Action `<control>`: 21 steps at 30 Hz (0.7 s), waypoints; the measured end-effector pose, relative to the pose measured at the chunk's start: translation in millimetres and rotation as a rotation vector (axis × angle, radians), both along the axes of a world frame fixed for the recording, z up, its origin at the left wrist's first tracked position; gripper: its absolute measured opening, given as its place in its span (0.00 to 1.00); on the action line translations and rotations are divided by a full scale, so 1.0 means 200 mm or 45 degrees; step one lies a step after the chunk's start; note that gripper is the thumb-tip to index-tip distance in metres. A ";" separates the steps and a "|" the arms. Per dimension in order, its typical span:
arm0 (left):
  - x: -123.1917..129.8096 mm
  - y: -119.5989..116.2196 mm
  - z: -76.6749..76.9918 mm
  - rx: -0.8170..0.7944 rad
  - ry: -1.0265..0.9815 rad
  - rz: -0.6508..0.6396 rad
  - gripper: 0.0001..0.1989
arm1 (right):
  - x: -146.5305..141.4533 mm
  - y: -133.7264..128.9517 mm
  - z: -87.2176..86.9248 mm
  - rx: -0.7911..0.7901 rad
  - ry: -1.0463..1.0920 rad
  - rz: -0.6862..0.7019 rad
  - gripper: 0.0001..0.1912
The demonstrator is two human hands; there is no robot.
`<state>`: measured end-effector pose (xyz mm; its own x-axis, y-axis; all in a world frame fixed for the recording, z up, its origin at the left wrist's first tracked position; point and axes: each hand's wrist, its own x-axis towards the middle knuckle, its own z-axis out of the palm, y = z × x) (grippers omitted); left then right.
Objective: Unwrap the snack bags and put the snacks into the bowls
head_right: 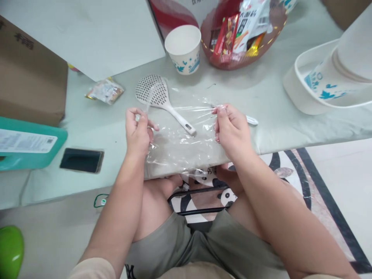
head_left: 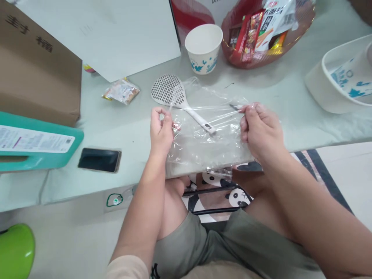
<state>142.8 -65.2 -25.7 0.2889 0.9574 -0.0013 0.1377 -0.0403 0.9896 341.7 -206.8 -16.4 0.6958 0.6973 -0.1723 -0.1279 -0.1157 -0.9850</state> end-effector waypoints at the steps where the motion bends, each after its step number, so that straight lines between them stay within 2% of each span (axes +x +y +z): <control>1: -0.01 0.00 0.00 0.013 0.022 -0.014 0.20 | 0.02 0.00 -0.01 -0.006 0.021 -0.005 0.18; 4: -0.01 0.00 0.01 0.003 0.021 -0.033 0.18 | 0.09 0.03 -0.04 0.011 0.109 -0.100 0.16; 7: 0.01 -0.01 0.01 -0.092 -0.088 0.050 0.20 | 0.12 0.05 -0.06 0.097 0.177 -0.195 0.14; 10: 0.04 -0.03 0.03 -0.243 -0.200 0.116 0.24 | 0.07 0.05 -0.06 0.078 0.273 -0.020 0.15; 12: 0.05 -0.04 0.04 -0.330 -0.256 0.080 0.24 | 0.02 0.05 -0.03 -0.006 0.318 0.078 0.14; 16: 0.03 0.00 0.08 -0.516 -0.433 0.034 0.18 | -0.03 0.04 0.02 -0.120 0.181 0.049 0.08; 18: 0.01 0.06 0.09 -0.669 -0.493 0.029 0.14 | -0.02 0.03 0.03 -0.168 0.168 0.117 0.07; 19: 0.00 0.09 0.09 -0.746 -0.480 0.002 0.14 | -0.02 0.02 0.04 -0.189 0.172 0.185 0.07; 21: -0.02 0.14 0.10 -0.876 -0.357 -0.147 0.22 | -0.01 0.00 0.04 -0.184 0.137 0.363 0.10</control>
